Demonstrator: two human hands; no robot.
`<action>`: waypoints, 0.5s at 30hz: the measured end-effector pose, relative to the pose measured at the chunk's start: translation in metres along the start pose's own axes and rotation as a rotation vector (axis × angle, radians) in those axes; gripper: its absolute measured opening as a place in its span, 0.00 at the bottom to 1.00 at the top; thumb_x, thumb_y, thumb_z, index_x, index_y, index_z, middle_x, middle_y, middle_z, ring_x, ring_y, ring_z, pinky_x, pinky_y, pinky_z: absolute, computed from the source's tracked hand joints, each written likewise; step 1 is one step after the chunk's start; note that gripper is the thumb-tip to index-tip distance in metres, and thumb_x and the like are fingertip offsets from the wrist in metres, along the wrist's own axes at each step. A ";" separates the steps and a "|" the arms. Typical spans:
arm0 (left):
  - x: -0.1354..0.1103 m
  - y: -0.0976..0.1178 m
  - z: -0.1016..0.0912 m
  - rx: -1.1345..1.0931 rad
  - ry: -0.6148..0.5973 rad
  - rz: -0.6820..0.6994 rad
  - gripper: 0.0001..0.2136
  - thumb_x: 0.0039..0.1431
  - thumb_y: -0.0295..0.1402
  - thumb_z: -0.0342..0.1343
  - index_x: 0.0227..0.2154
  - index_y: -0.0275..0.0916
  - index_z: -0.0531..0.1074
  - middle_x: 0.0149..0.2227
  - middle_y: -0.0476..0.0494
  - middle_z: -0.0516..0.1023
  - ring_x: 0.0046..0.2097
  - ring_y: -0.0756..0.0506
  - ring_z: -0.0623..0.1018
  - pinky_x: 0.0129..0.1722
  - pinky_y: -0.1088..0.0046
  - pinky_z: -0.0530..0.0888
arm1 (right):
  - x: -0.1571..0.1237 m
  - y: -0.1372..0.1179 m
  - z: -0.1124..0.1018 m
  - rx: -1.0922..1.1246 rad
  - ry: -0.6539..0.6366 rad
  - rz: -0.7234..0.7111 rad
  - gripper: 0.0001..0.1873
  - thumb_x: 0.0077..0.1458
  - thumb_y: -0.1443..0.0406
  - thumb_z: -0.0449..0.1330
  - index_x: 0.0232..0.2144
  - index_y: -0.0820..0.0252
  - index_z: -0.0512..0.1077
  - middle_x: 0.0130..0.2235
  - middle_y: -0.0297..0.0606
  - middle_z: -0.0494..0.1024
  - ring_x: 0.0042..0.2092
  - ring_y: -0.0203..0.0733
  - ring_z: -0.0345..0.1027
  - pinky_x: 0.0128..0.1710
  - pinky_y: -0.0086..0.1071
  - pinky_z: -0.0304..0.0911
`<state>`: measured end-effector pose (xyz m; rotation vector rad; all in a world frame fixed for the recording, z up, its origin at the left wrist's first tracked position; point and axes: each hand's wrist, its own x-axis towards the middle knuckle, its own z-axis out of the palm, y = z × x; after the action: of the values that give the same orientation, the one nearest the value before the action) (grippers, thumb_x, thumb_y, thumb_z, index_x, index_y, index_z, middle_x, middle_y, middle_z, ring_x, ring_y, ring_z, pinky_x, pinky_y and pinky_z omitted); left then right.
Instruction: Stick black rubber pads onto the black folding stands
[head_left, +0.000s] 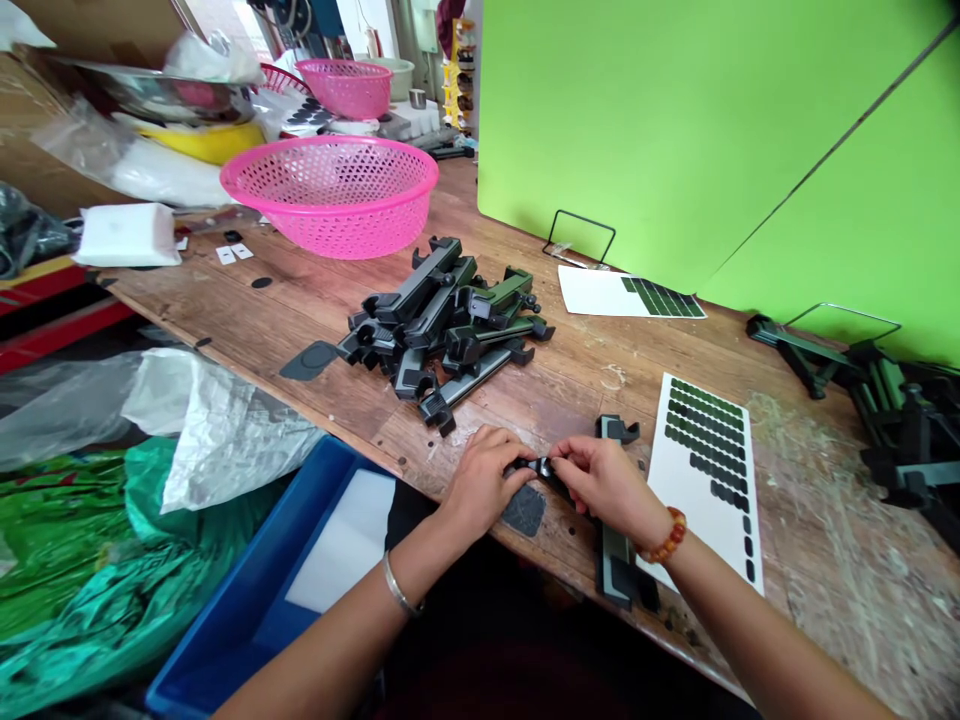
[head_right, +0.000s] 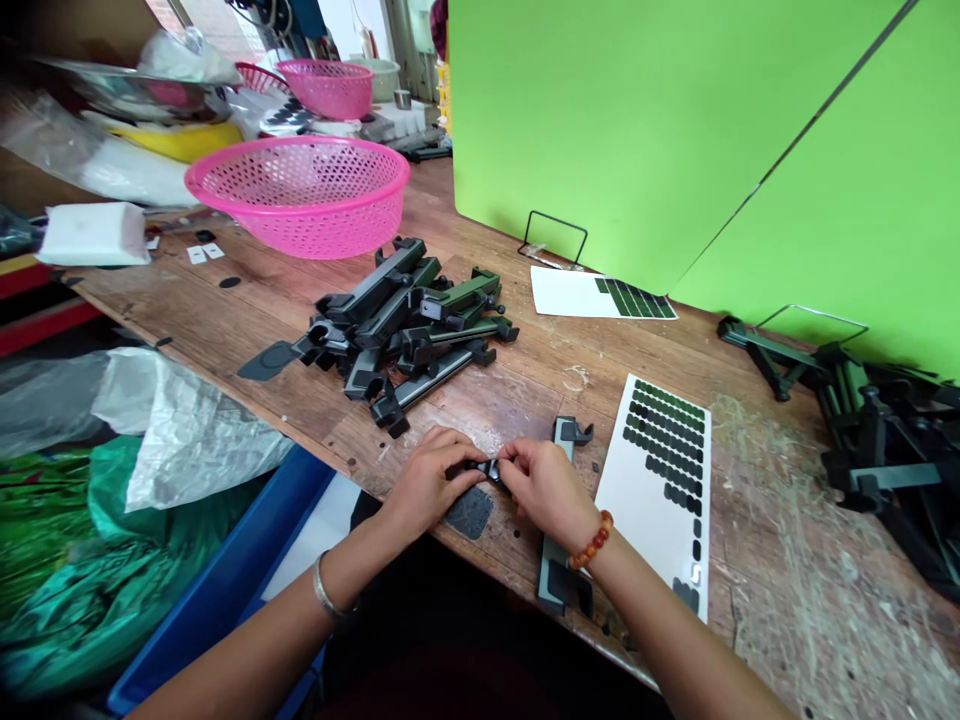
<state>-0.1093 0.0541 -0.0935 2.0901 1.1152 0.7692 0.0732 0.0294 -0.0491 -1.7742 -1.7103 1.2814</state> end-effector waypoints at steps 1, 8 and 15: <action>0.000 0.000 0.000 0.000 -0.001 0.001 0.07 0.54 0.28 0.62 0.37 0.42 0.76 0.36 0.46 0.75 0.44 0.43 0.70 0.46 0.64 0.67 | -0.004 0.002 0.000 -0.071 0.037 -0.074 0.12 0.59 0.65 0.50 0.32 0.59 0.72 0.22 0.31 0.74 0.22 0.34 0.69 0.21 0.25 0.60; 0.000 -0.001 0.000 -0.016 0.014 0.002 0.05 0.54 0.28 0.62 0.35 0.41 0.76 0.36 0.46 0.75 0.43 0.44 0.70 0.45 0.67 0.67 | -0.022 0.003 0.008 -0.758 0.084 -0.308 0.18 0.61 0.69 0.48 0.50 0.63 0.71 0.36 0.44 0.80 0.35 0.44 0.74 0.34 0.33 0.65; 0.002 -0.001 0.000 -0.019 0.014 -0.006 0.06 0.53 0.27 0.62 0.34 0.41 0.77 0.35 0.46 0.75 0.42 0.44 0.71 0.44 0.67 0.67 | -0.031 0.001 0.019 -1.154 0.032 -0.419 0.27 0.55 0.75 0.50 0.58 0.75 0.61 0.35 0.49 0.77 0.33 0.48 0.70 0.28 0.36 0.65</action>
<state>-0.1088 0.0560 -0.0940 2.0676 1.1162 0.7895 0.0630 -0.0054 -0.0490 -1.6694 -2.8809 -0.0062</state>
